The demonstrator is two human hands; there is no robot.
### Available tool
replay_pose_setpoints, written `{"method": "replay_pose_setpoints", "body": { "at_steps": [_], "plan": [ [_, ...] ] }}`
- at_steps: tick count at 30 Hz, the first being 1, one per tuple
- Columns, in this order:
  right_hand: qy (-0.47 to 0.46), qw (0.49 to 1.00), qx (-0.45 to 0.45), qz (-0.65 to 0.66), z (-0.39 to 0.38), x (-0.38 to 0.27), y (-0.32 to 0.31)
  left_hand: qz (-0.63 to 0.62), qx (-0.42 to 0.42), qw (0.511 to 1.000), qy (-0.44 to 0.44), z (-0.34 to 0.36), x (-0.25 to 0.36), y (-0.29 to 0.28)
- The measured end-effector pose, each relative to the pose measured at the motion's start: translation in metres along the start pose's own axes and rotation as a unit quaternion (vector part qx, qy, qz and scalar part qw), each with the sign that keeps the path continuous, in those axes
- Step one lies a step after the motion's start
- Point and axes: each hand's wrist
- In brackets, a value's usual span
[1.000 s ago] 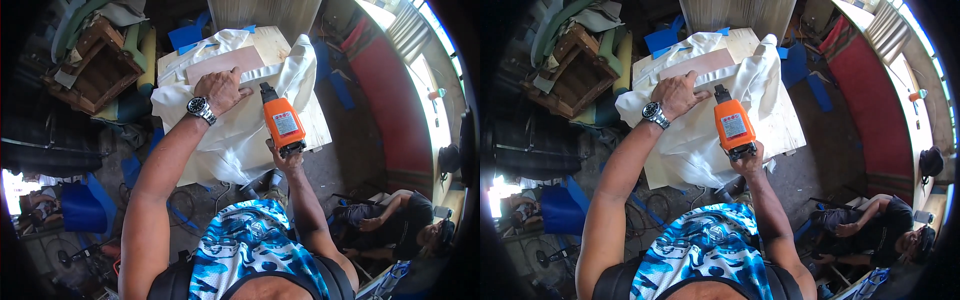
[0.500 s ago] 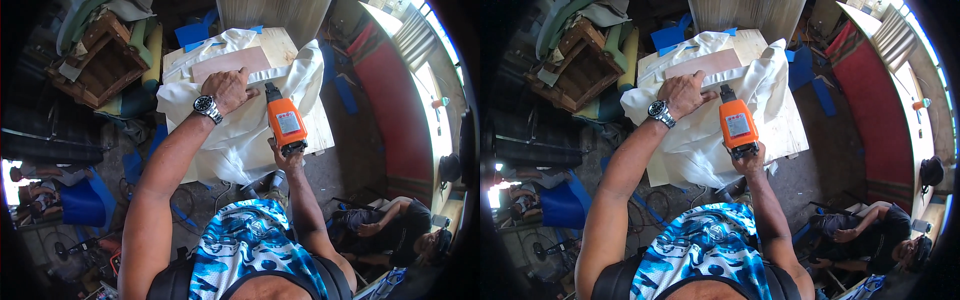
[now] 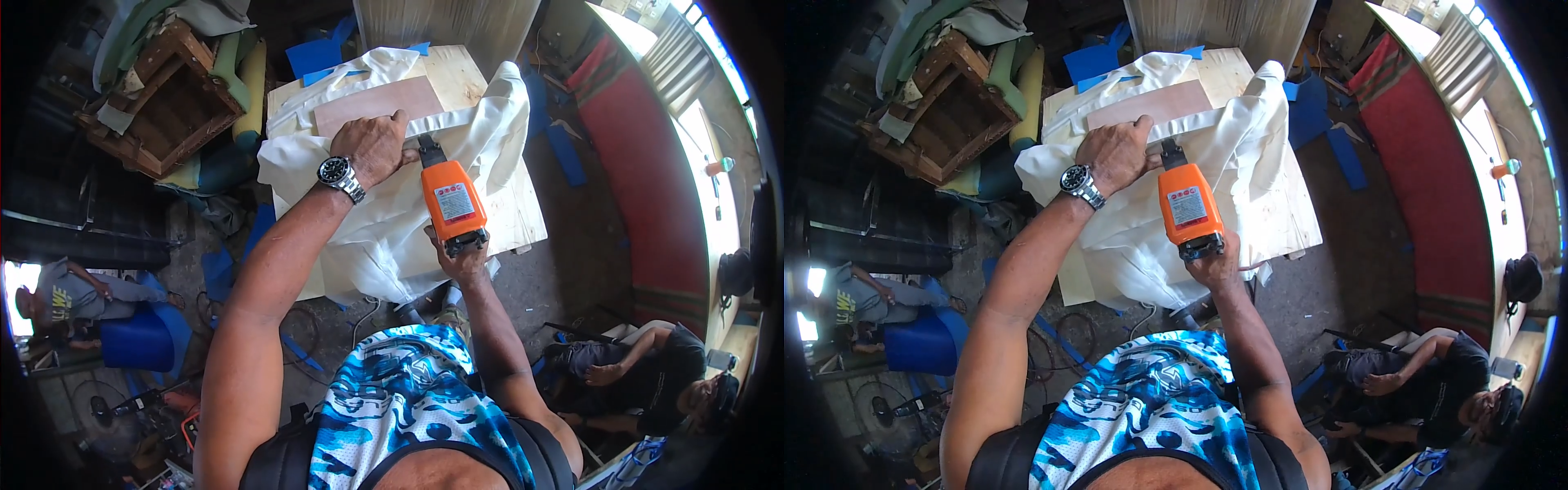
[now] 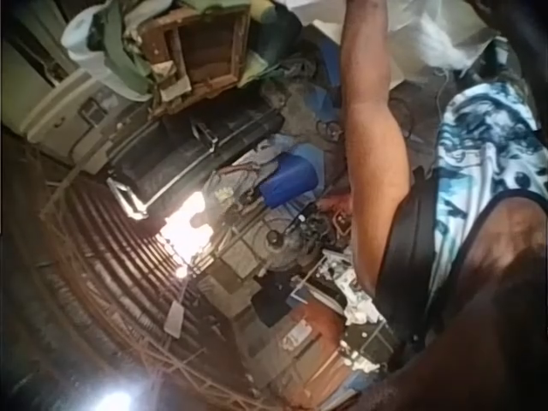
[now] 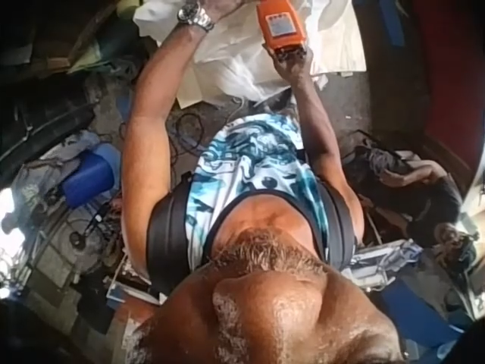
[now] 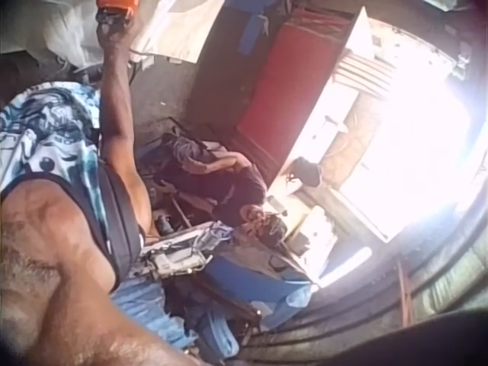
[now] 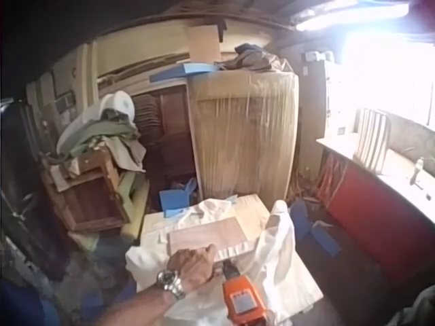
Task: Stapling white fabric to a wooden furniture frame using a pneumatic staple gun.
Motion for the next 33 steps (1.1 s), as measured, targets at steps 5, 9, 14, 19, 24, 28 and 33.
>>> {"method": "replay_pose_setpoints", "body": {
  "at_steps": [5,9,14,19,24,28,33],
  "plan": [
    [0.028,0.997,-0.023,0.069,-0.005,-0.01,0.001,-0.015,-0.039,0.999,-0.012,-0.003,0.0,-0.004],
    [0.014,0.994,-0.007,0.108,-0.003,-0.011,0.003,-0.014,-0.031,0.999,-0.01,-0.001,-0.001,0.001],
    [-0.018,0.996,-0.006,0.082,0.005,-0.013,-0.001,0.0,-0.006,1.0,-0.017,0.0,0.0,0.005],
    [0.085,0.981,-0.051,0.164,-0.02,-0.011,-0.017,-0.089,-0.062,0.994,0.006,-0.005,0.003,-0.012],
    [0.219,0.965,-0.09,0.111,-0.13,0.034,-0.052,-0.414,0.068,0.89,0.18,-0.007,-0.04,0.001],
    [0.382,0.915,0.008,0.128,-0.16,0.075,-0.089,-0.615,0.15,0.771,0.075,-0.002,-0.051,-0.013],
    [0.456,0.875,-0.15,-0.065,-0.154,0.178,-0.127,-0.295,0.135,0.945,0.034,0.008,-0.001,-0.043]
  ]
}}
Point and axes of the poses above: each hand's wrist, its own z-axis towards the middle knuckle, its own y-axis out of the palm, x = y × z, and after that the axes turned 13 degrees about -x, right-handed
